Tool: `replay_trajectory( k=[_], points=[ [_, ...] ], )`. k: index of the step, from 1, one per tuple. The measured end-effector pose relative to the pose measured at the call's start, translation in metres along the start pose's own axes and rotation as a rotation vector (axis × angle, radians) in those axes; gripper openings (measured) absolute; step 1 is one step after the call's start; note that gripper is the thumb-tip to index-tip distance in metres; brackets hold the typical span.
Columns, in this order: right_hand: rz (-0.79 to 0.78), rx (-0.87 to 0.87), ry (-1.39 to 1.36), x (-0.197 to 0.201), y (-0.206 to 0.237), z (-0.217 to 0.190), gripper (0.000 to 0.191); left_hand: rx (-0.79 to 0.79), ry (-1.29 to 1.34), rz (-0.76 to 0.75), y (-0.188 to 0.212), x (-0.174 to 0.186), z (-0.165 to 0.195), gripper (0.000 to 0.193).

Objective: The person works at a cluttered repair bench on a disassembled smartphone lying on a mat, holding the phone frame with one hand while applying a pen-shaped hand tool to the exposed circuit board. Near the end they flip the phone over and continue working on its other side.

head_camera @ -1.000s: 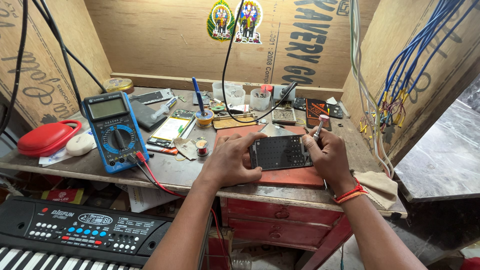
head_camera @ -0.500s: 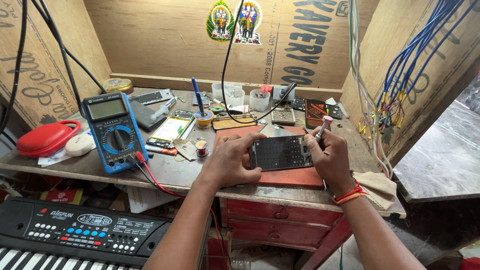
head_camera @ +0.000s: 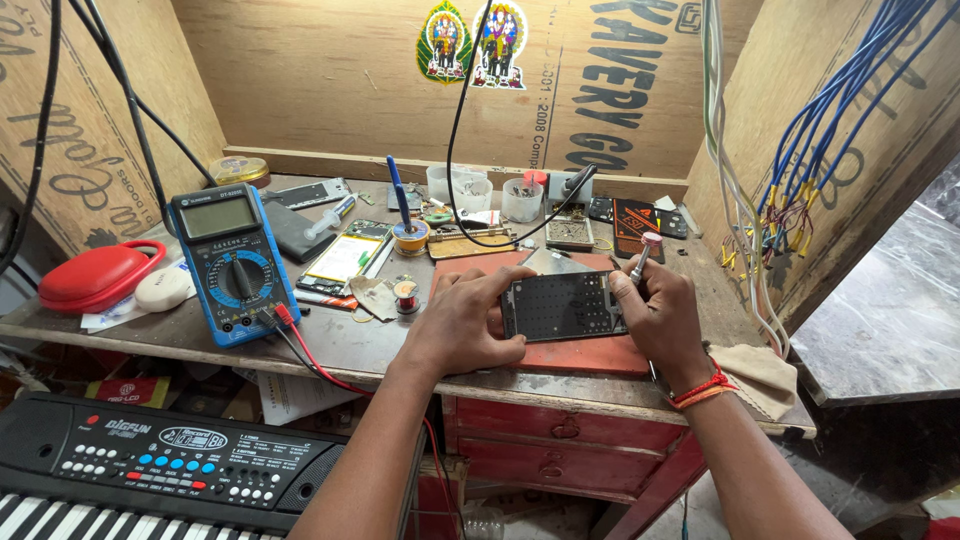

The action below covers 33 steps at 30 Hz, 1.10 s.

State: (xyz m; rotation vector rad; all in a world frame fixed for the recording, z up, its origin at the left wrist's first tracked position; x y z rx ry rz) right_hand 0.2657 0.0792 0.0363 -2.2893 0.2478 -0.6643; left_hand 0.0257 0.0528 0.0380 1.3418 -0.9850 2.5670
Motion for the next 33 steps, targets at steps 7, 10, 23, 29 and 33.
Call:
replay_trajectory(
  k=[7,10,23,29,33],
  points=[
    [0.008,-0.013,0.005,0.0013,-0.0003,0.0005,0.022,0.014,-0.002,-0.013,0.001,-0.0001,-0.0009,0.078],
    [0.0,-0.019,-0.014,0.0005,-0.0013,0.0012,0.022,-0.009,-0.006,0.006,-0.0001,0.0005,-0.0003,0.077],
    [0.038,-0.033,0.037,0.0041,-0.0009,0.0022,0.021,-0.021,0.0,0.006,0.0004,0.0001,-0.0006,0.076],
    [0.042,-0.046,0.054,0.0039,-0.0019,0.004,0.021,-0.001,-0.001,0.004,0.0006,0.0,-0.0004,0.077],
    [0.052,-0.029,0.046,0.0053,-0.0012,0.0024,0.02,-0.015,0.003,0.015,0.0,0.0006,0.0012,0.077]
  ],
)
Point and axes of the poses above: each hand's wrist, its own y-axis away from the middle knuckle, its own x-axis out of the back of the hand, z = x × y, the point moved 7 cm from there along -y, towards the middle knuckle, and after that the axes turned 1 degree about z, right-handed, at the moved point
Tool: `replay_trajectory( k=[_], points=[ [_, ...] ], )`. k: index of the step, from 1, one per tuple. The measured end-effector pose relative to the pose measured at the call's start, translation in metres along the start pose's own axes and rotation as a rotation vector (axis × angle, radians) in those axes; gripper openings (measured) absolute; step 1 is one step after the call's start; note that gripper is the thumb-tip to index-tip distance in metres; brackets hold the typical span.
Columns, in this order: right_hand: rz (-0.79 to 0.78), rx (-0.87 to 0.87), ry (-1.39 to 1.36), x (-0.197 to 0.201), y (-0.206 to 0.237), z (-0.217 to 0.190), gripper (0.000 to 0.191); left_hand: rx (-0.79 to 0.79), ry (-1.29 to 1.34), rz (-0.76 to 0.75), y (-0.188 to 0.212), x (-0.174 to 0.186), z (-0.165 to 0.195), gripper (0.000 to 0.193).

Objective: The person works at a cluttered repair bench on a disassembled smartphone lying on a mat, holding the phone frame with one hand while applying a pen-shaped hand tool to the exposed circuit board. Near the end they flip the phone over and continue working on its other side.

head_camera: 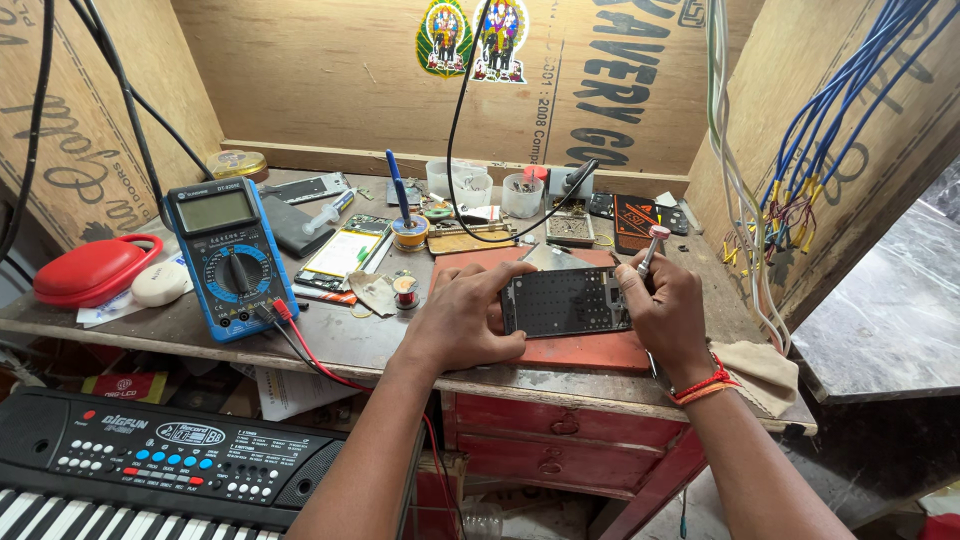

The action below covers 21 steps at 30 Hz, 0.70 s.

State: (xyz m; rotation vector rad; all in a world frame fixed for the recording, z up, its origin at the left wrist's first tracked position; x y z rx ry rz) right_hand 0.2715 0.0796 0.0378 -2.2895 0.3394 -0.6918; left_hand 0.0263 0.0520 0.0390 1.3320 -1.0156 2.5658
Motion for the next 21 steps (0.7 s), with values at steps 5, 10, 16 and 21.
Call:
replay_trajectory(
  k=[5,10,16,21],
  points=[
    [-0.015,-0.007,-0.01,-0.0017,-0.0002,-0.0005,0.021,0.03,-0.007,-0.027,-0.0002,-0.0015,-0.0019,0.077],
    [0.017,0.0,0.015,0.0004,-0.0001,-0.0008,0.02,0.009,-0.002,-0.007,0.0005,-0.0004,-0.0013,0.077],
    [-0.003,0.019,-0.019,-0.0012,0.0007,-0.0009,0.019,0.009,-0.003,-0.007,0.0007,-0.0011,-0.0019,0.077],
    [0.006,0.006,-0.005,0.0008,0.0007,0.0006,0.019,-0.014,0.006,0.014,0.0009,0.0003,-0.0006,0.076]
  ],
)
Point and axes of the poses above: each hand's wrist, its own y-axis away from the middle knuckle, its own x-axis out of the back of the hand, z = x × y, the point moved 7 cm from there along -y, towards the middle knuckle, and after that the axes turned 1 degree about z, right-handed, at the moved point
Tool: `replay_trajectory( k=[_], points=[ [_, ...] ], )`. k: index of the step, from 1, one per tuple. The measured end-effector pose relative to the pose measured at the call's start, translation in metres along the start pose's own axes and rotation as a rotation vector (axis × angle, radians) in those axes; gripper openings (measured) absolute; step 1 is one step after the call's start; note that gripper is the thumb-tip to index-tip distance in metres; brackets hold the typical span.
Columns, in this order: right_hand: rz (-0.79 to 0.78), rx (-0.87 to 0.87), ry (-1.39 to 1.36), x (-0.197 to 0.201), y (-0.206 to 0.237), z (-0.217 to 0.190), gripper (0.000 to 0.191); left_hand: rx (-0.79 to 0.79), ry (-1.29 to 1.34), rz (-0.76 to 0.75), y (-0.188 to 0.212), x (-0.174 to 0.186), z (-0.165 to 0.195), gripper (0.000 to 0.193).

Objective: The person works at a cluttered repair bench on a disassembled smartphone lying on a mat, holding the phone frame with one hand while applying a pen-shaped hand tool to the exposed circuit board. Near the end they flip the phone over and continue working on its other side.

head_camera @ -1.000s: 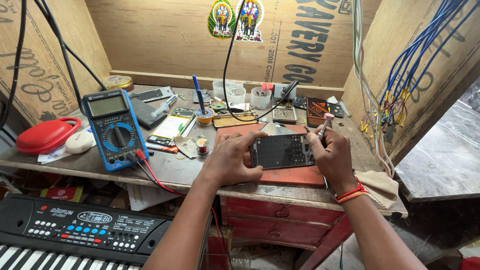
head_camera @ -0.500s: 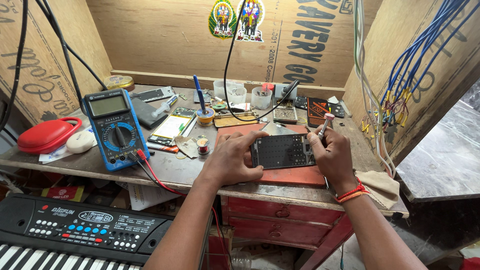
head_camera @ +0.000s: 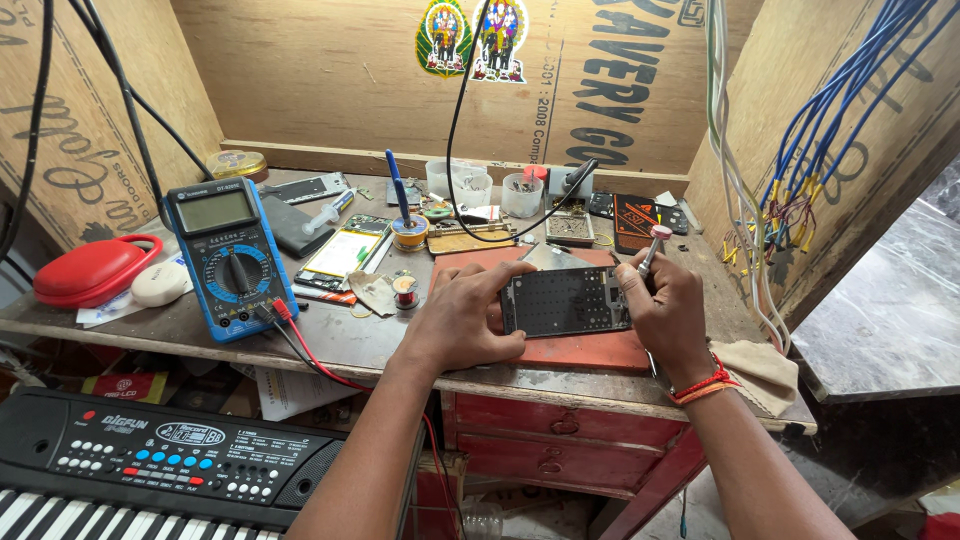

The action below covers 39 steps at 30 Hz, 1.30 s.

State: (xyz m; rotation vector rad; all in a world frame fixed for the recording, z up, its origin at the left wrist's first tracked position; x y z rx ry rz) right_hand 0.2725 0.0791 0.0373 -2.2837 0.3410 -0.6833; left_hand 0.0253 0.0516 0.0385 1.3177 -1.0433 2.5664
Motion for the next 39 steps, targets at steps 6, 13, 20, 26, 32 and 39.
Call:
replay_trajectory(
  k=[6,13,20,26,32,39],
  points=[
    [-0.034,-0.022,0.001,-0.0032,-0.0009,-0.0006,0.02,0.082,-0.03,-0.057,-0.0011,-0.0037,-0.0033,0.077],
    [-0.013,-0.017,-0.022,-0.0008,0.0003,-0.0015,0.02,0.027,-0.016,-0.029,-0.0013,-0.0016,-0.0013,0.075],
    [-0.005,-0.018,0.024,-0.0012,-0.0009,-0.0014,0.019,0.017,-0.011,-0.024,-0.0003,-0.0009,-0.0015,0.075],
    [-0.01,0.023,-0.031,-0.0015,0.0009,-0.0024,0.02,0.002,-0.007,-0.018,-0.0003,-0.0008,-0.0005,0.076],
    [0.002,-0.014,0.013,-0.0003,-0.0004,0.0,0.019,0.007,-0.006,-0.017,-0.0001,0.0001,0.0,0.076],
    [-0.006,0.038,-0.011,-0.0011,-0.0006,-0.0044,0.019,0.039,-0.018,-0.041,-0.0015,-0.0023,-0.0013,0.076]
  ],
)
Point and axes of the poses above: each hand's wrist, its own y-axis away from the middle knuckle, its own x-axis out of the back of the hand, z = x × y, the point moved 7 cm from there along -y, towards the middle knuckle, and after that the axes turned 1 degree about z, right-handed, at the moved point
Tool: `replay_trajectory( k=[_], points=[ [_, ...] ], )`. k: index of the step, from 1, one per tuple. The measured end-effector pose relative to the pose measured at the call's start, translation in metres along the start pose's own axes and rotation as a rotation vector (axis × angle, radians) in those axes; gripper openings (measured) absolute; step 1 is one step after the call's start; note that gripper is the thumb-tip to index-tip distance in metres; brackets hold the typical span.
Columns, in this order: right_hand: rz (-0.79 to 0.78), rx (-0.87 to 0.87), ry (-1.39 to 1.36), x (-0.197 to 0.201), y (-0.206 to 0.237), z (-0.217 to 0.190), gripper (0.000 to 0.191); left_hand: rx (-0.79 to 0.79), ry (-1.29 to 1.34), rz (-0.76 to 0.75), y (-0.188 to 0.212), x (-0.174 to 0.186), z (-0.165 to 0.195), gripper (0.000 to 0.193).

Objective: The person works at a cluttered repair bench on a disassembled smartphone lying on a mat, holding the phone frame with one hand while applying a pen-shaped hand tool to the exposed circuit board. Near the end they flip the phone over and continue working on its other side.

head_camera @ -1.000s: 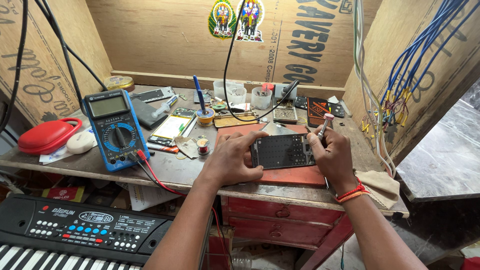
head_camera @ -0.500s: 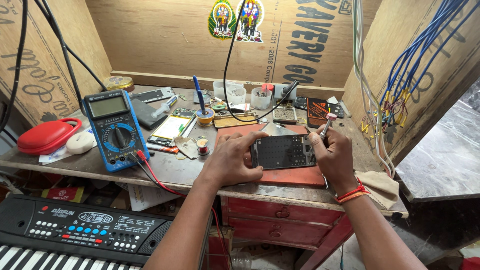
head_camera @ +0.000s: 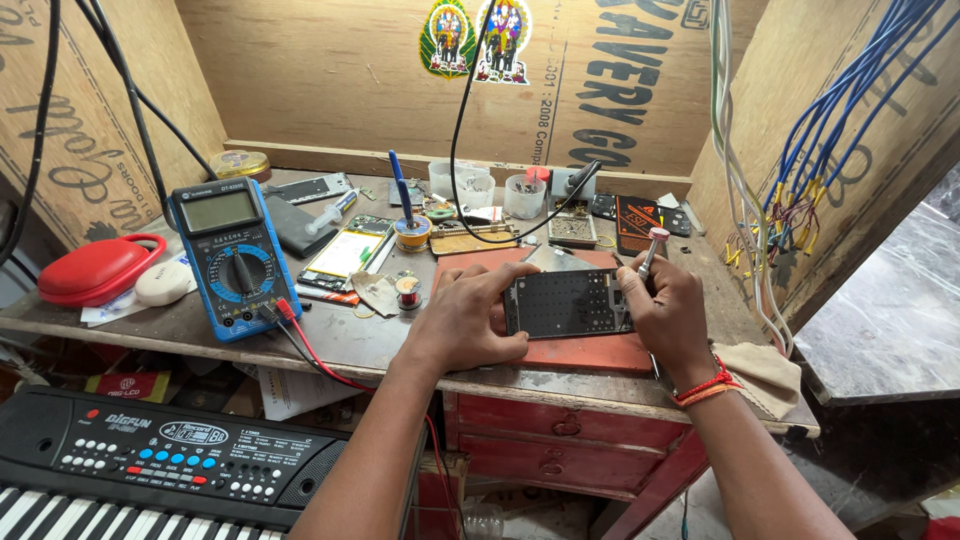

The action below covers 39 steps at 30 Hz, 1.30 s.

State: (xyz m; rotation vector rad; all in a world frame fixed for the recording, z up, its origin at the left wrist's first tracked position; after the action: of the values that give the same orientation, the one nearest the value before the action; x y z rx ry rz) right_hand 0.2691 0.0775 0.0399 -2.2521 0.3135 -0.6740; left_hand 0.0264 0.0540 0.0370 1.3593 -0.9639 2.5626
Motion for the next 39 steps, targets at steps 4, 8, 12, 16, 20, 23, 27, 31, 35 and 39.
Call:
replay_trajectory(
  k=[4,8,12,16,20,23,27,31,35,39],
  points=[
    [0.008,-0.058,0.026,0.0018,0.001,0.0034,0.02,-0.004,0.01,0.007,0.0013,0.0008,0.0002,0.077],
    [0.014,-0.015,0.009,0.0024,0.0003,0.0003,0.019,-0.021,0.021,0.019,0.001,0.0018,0.0013,0.077],
    [0.003,-0.075,0.034,0.0011,-0.0005,0.0038,0.019,-0.005,0.012,0.008,0.0017,0.0021,0.0008,0.078],
    [0.029,-0.068,0.051,0.0044,0.0001,0.0045,0.02,-0.019,0.017,0.016,0.0011,0.0023,0.0016,0.077],
    [0.028,-0.035,0.036,0.0024,-0.0005,0.0032,0.021,-0.028,0.008,0.024,0.001,0.0021,0.0014,0.076],
    [0.021,-0.05,0.056,0.0019,-0.001,0.0038,0.02,-0.035,0.015,0.031,0.0019,0.0027,0.0019,0.076],
    [0.045,-0.029,0.017,0.0051,0.0009,0.0015,0.021,0.031,0.011,-0.012,0.0,-0.0015,-0.0017,0.077],
    [0.011,-0.042,0.031,0.0018,-0.0004,0.0025,0.019,0.008,0.004,0.0,0.0012,0.0,0.0,0.077],
    [0.021,-0.058,0.039,0.0015,-0.0001,0.0041,0.019,0.007,0.017,0.009,0.0018,0.0021,-0.0001,0.077],
    [0.044,-0.047,-0.015,0.005,0.0016,0.0047,0.022,-0.011,-0.002,0.01,0.001,0.0017,0.001,0.077]
  ],
)
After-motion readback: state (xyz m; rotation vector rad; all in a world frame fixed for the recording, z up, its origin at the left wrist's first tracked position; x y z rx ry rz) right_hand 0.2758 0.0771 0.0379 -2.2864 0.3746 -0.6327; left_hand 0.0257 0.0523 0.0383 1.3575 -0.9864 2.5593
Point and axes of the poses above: each hand's wrist, its own y-axis away from the middle knuckle, its own x-axis out of the back of the hand, z = x × y, the point moved 7 cm from there along -y, towards the middle knuckle, and after that the axes turned 1 degree about z, right-handed, at the moved point
